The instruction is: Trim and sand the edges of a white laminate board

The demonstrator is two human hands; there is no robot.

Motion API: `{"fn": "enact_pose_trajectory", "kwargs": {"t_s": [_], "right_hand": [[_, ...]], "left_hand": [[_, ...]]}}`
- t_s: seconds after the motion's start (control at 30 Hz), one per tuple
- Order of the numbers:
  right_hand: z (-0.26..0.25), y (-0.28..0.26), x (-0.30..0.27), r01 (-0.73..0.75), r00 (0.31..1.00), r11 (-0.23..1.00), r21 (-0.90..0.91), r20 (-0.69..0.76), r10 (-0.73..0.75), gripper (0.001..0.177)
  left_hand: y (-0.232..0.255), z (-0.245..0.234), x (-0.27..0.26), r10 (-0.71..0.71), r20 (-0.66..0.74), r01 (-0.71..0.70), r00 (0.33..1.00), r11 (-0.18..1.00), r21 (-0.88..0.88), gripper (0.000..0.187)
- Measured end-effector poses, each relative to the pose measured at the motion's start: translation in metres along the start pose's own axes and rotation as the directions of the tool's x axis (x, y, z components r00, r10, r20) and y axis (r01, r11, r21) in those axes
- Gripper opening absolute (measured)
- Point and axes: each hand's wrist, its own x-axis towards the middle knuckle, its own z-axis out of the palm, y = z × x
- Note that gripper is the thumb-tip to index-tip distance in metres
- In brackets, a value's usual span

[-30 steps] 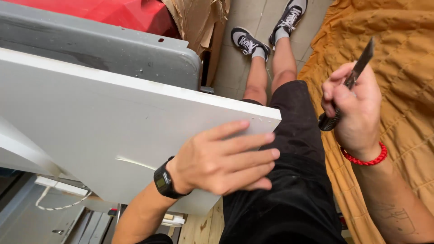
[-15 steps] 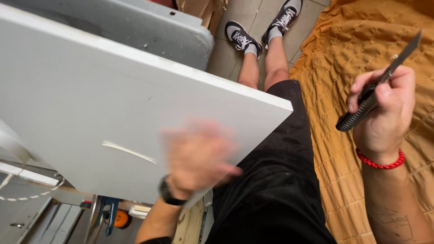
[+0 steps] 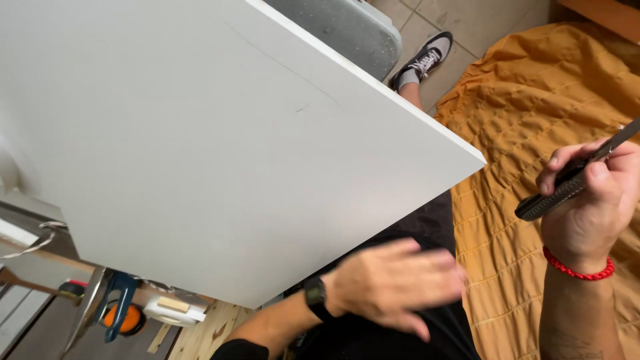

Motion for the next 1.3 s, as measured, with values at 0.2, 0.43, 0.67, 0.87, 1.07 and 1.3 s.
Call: {"fn": "enact_pose_trajectory", "kwargs": {"t_s": [0.2, 0.43, 0.67, 0.87, 1.07, 1.3], "right_hand": [[0.011, -0.003, -0.003, 0.028, 1.0, 0.999, -0.044, -0.005, -0.028, 0.027], [0.032, -0.053, -0.006, 0.698, 0.716, 0.487, -0.524, 0.489, -0.499, 0.036], [0.05, -0.076, -0.005, 0.813, 0.555, 0.22, -0.539, 0.606, -0.57, 0.043], [0.088, -0.08, 0.004, 0.805, 0.582, 0.339, -0.486, 0.541, -0.607, 0.043], [0.101, -0.094, 0.032, 0.797, 0.603, 0.412, -0.441, 0.545, -0.583, 0.043], [0.096, -0.102, 0.078, 0.856, 0.507, 0.354, -0.377, 0.747, -0.429, 0.04]], "left_hand": [[-0.034, -0.063, -0.039, -0.329, -0.51, 0.48, 0.795, 0.855, 0.198, 0.042], [-0.075, -0.135, -0.081, -0.447, -0.668, 0.776, 0.595, 0.538, 0.33, 0.059], [-0.105, -0.193, -0.097, -0.574, -0.66, 0.874, 0.485, 0.285, 0.394, 0.084], [-0.085, -0.158, 0.029, -0.856, -0.267, 0.779, 0.442, 0.22, 0.587, 0.1], [-0.058, -0.036, 0.045, 0.122, -0.199, -0.087, 0.972, 0.981, 0.175, 0.021], [-0.094, -0.14, 0.0, -0.136, -0.493, 0.305, 0.859, 0.909, 0.282, 0.033]]}}
